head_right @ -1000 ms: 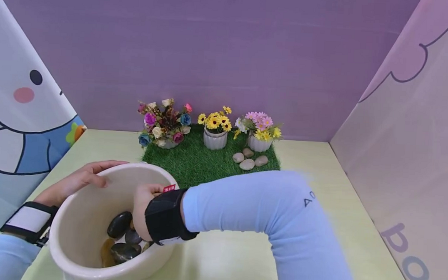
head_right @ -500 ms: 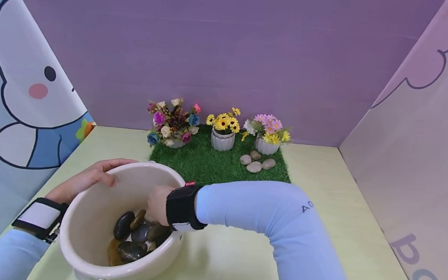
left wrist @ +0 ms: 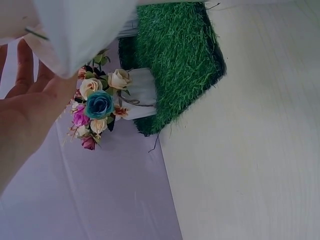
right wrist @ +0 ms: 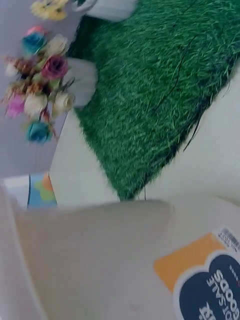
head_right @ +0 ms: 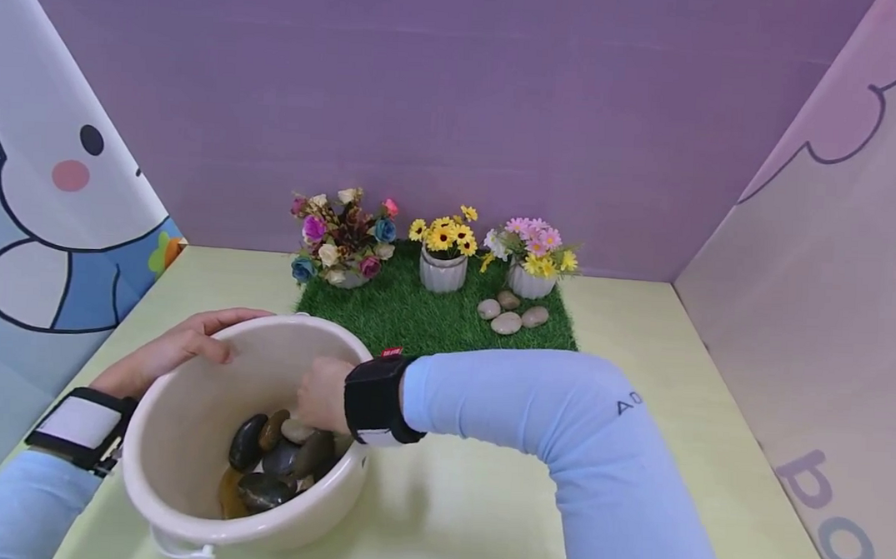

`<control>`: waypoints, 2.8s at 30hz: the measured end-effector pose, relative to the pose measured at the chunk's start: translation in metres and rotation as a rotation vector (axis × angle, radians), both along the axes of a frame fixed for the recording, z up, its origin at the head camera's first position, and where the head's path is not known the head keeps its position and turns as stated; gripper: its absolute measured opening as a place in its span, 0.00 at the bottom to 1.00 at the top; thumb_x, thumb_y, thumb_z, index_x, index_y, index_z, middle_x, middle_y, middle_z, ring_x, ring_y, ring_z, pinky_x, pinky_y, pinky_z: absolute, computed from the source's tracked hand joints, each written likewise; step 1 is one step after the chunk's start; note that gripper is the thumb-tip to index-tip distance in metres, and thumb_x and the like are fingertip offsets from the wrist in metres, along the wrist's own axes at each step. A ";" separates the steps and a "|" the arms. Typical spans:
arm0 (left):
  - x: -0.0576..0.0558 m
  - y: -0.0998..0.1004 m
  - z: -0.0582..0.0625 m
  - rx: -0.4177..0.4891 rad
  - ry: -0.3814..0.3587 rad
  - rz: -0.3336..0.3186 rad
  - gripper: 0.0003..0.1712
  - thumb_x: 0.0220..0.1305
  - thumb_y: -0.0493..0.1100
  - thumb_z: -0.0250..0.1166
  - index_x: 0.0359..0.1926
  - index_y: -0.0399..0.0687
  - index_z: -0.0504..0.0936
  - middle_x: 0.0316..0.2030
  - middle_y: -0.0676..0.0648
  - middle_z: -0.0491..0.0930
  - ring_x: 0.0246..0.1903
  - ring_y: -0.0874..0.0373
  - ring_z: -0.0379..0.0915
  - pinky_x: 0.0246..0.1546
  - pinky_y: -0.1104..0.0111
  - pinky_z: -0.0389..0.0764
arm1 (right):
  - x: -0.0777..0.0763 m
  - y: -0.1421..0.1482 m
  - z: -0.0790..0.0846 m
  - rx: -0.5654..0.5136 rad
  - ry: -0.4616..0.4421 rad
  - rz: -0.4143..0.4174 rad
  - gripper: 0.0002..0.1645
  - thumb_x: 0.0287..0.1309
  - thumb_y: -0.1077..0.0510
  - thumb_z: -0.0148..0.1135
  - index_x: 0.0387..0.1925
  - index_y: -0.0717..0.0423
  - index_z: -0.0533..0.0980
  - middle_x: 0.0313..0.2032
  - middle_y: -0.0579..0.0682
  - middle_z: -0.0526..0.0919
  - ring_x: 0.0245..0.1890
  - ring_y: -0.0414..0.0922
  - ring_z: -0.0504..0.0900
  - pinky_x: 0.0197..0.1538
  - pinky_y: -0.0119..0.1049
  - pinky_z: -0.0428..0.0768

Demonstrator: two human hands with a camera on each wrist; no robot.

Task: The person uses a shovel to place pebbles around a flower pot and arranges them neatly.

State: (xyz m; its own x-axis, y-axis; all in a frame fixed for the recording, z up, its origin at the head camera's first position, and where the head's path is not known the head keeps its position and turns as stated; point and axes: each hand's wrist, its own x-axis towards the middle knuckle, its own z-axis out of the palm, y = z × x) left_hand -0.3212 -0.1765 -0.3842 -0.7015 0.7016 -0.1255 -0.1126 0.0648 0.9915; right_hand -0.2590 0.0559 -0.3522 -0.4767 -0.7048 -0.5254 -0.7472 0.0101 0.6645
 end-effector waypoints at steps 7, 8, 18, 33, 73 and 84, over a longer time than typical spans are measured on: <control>0.001 -0.001 -0.001 0.023 -0.002 -0.018 0.35 0.62 0.31 0.51 0.67 0.63 0.73 0.57 0.55 0.82 0.54 0.55 0.81 0.50 0.53 0.84 | -0.006 0.000 -0.004 -0.142 -0.264 -0.062 0.13 0.71 0.54 0.54 0.40 0.38 0.85 0.44 0.37 0.88 0.43 0.37 0.84 0.44 0.33 0.84; 0.001 -0.001 -0.001 0.022 0.003 -0.015 0.35 0.62 0.30 0.51 0.68 0.62 0.73 0.56 0.55 0.82 0.53 0.55 0.81 0.50 0.53 0.84 | -0.006 0.000 -0.004 -0.146 -0.294 -0.064 0.11 0.70 0.55 0.55 0.38 0.39 0.84 0.43 0.37 0.88 0.42 0.37 0.84 0.44 0.33 0.84; -0.001 -0.002 -0.001 0.064 0.015 -0.035 0.35 0.62 0.29 0.50 0.66 0.64 0.75 0.57 0.55 0.82 0.54 0.56 0.81 0.50 0.54 0.84 | -0.014 -0.001 0.001 -0.168 -0.513 -0.110 0.09 0.69 0.51 0.59 0.32 0.45 0.79 0.41 0.41 0.86 0.39 0.38 0.82 0.42 0.32 0.80; -0.001 0.004 -0.007 0.069 0.007 -0.053 0.35 0.62 0.29 0.50 0.65 0.63 0.76 0.56 0.54 0.82 0.54 0.55 0.81 0.50 0.55 0.84 | -0.019 -0.004 -0.012 -0.147 -0.787 -0.338 0.23 0.66 0.52 0.61 0.15 0.47 0.69 0.16 0.37 0.69 0.18 0.35 0.68 0.25 0.28 0.66; 0.001 0.006 0.005 -0.116 0.090 0.032 0.35 0.62 0.32 0.52 0.68 0.61 0.74 0.55 0.59 0.81 0.52 0.59 0.78 0.50 0.67 0.82 | -0.033 0.022 0.043 -0.779 -1.140 -0.385 0.22 0.73 0.58 0.55 0.20 0.48 0.64 0.19 0.42 0.59 0.21 0.35 0.59 0.37 0.25 0.60; 0.001 0.007 0.005 -0.098 0.026 0.048 0.30 0.75 0.37 0.45 0.76 0.48 0.64 0.57 0.57 0.79 0.47 0.62 0.80 0.43 0.69 0.84 | -0.045 0.054 0.080 -0.839 -1.088 -0.503 0.21 0.75 0.55 0.53 0.22 0.47 0.63 0.21 0.43 0.58 0.21 0.38 0.55 0.36 0.28 0.62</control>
State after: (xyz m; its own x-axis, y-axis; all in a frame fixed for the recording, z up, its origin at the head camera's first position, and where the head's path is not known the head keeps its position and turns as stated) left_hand -0.3201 -0.1692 -0.3790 -0.7378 0.6525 -0.1731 -0.0924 0.1564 0.9834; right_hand -0.3036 0.1101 -0.2722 -0.4047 -0.8613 -0.3071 -0.6665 0.5078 -0.5458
